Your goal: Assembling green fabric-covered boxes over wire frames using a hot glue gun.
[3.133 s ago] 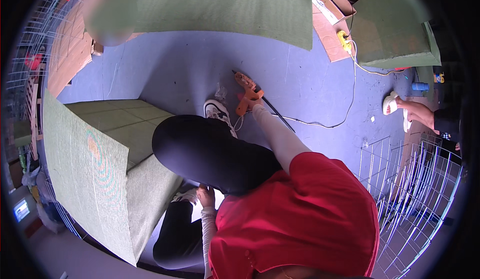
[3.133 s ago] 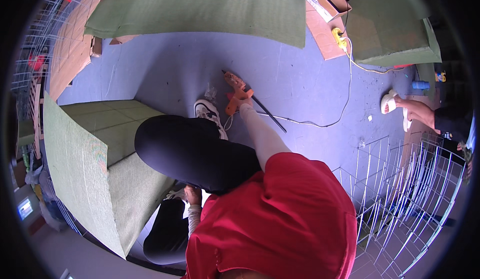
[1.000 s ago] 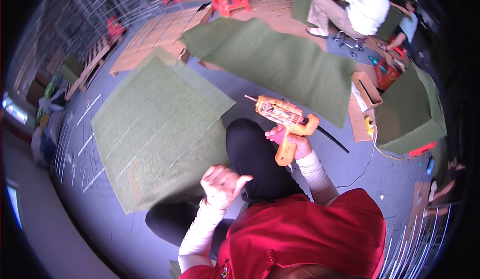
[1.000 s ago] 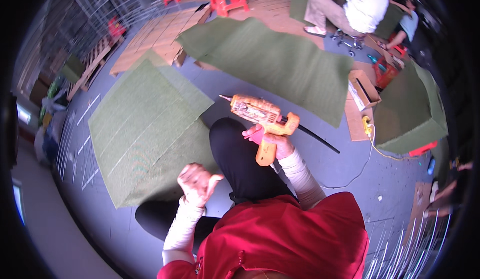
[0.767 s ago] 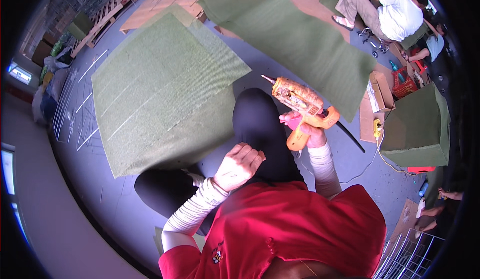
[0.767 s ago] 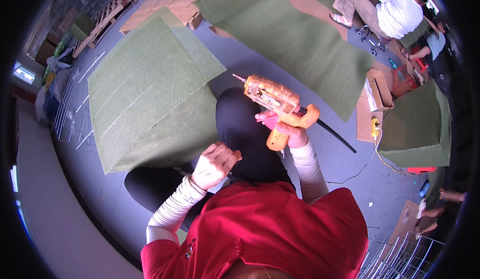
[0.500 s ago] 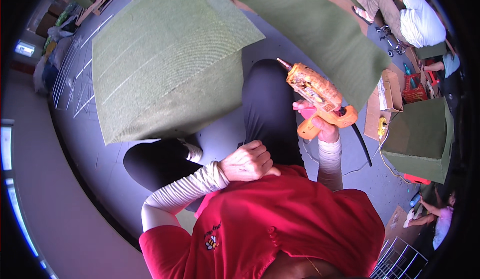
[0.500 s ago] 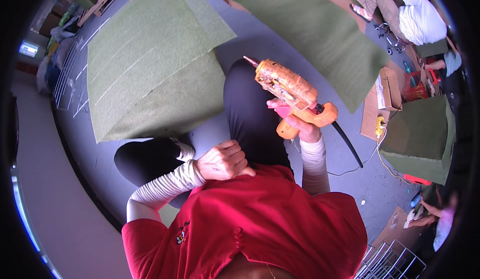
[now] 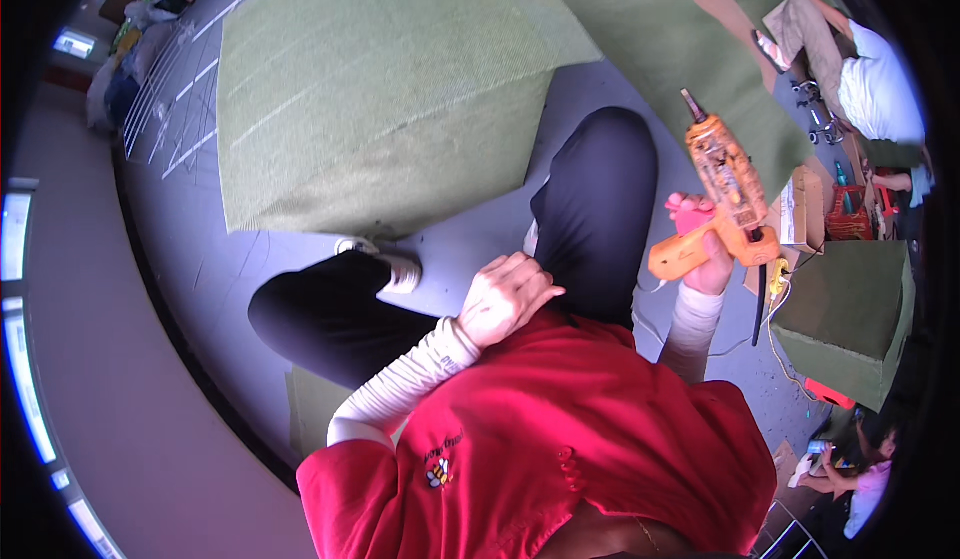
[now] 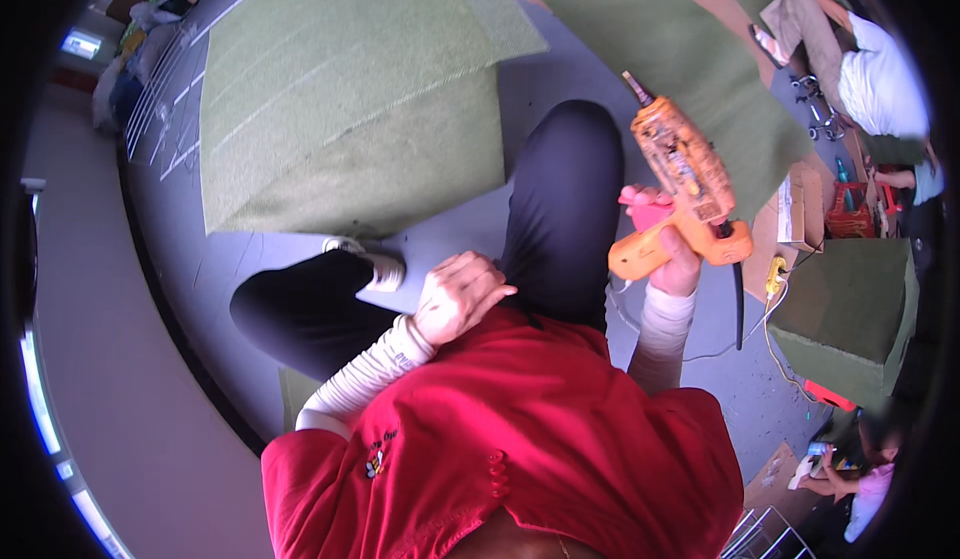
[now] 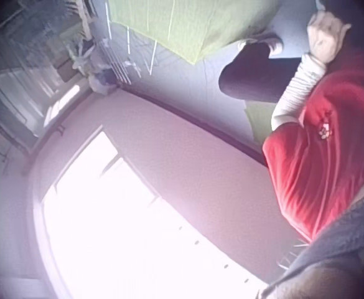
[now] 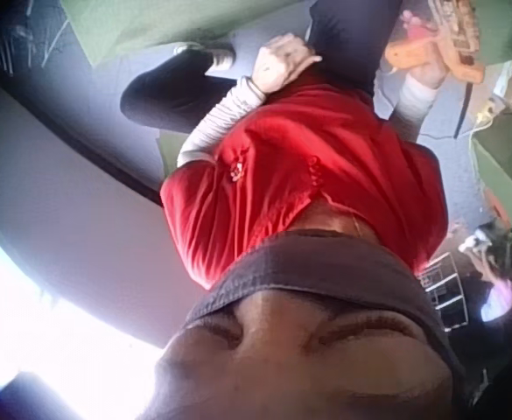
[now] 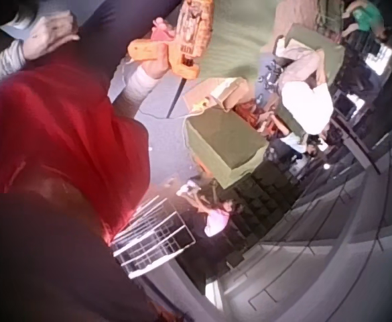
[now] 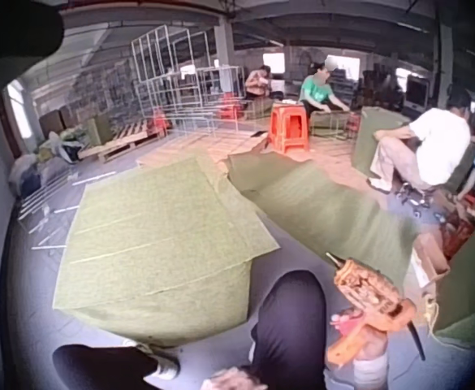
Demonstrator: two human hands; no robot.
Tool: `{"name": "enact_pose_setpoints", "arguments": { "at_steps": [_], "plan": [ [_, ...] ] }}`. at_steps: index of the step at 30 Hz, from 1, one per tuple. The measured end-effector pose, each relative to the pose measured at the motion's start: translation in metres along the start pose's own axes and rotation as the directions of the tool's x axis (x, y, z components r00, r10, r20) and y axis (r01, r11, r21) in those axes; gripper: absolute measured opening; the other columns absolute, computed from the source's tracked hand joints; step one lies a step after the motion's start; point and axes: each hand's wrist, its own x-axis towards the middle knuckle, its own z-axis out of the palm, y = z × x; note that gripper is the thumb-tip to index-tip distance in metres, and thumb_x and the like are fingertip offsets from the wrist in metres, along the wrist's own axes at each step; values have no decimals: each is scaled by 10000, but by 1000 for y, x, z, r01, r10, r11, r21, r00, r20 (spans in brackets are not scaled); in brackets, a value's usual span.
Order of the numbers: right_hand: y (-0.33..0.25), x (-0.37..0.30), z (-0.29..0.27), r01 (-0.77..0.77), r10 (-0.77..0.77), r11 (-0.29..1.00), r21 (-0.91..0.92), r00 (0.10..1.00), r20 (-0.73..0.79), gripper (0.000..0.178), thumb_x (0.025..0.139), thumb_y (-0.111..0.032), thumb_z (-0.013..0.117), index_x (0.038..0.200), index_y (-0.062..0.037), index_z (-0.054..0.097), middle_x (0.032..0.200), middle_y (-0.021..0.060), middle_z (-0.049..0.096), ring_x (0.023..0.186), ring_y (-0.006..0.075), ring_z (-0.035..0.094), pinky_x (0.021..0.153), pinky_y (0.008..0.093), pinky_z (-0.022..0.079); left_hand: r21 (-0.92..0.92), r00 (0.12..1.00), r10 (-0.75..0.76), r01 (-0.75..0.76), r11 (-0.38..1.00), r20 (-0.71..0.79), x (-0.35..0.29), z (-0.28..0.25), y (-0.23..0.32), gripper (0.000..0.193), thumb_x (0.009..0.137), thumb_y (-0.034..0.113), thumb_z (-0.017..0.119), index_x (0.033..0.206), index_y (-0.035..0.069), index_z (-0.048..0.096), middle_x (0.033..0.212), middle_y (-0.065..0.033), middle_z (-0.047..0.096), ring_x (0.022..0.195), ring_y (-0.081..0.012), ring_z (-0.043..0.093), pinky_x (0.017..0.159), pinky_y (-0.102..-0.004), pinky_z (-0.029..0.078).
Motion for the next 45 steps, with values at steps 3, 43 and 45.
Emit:
{"name": "enact_pose_setpoints", "arguments": {
  "at_steps": [3, 43, 45],
  "plan": [
    [3, 1, 13, -22, 22, 1000, -9, 999, 28, 452, 738, -210, 623, 1112, -6, 472, 1013, 142, 561, 1049, 325, 519, 887, 416, 419, 176, 977, 150, -123, 977, -149, 36, -43, -7, 132, 687, 37, 663, 807, 28, 608, 796, -74, 590, 746, -248, 588, 642, -323, 478],
    [10, 27, 21, -86, 110, 991, -100, 959, 261, 480, 786, -8, 554, 1245, 2, 413, 1131, 147, 562, 1119, 248, 503, 996, 387, 349, -47, 913, -3, 24, 999, 407, 234, -112, -84, 237, 851, 95, 529, 1070, 30, 595, 1157, -113, 563, 1081, -283, 529, 942, -354, 413],
    [11, 27, 22, -64, 66, 998, -17, 961, 270, 475, 785, 1, 548, 1241, 7, 415, 1129, 151, 561, 1114, 252, 507, 993, 390, 354, -21, 896, 9, 0, 1000, 445, 240, -105, -78, 227, 855, 113, 530, 1049, 23, 603, 1145, -113, 568, 1082, -281, 525, 927, -352, 422]
  ]
}}
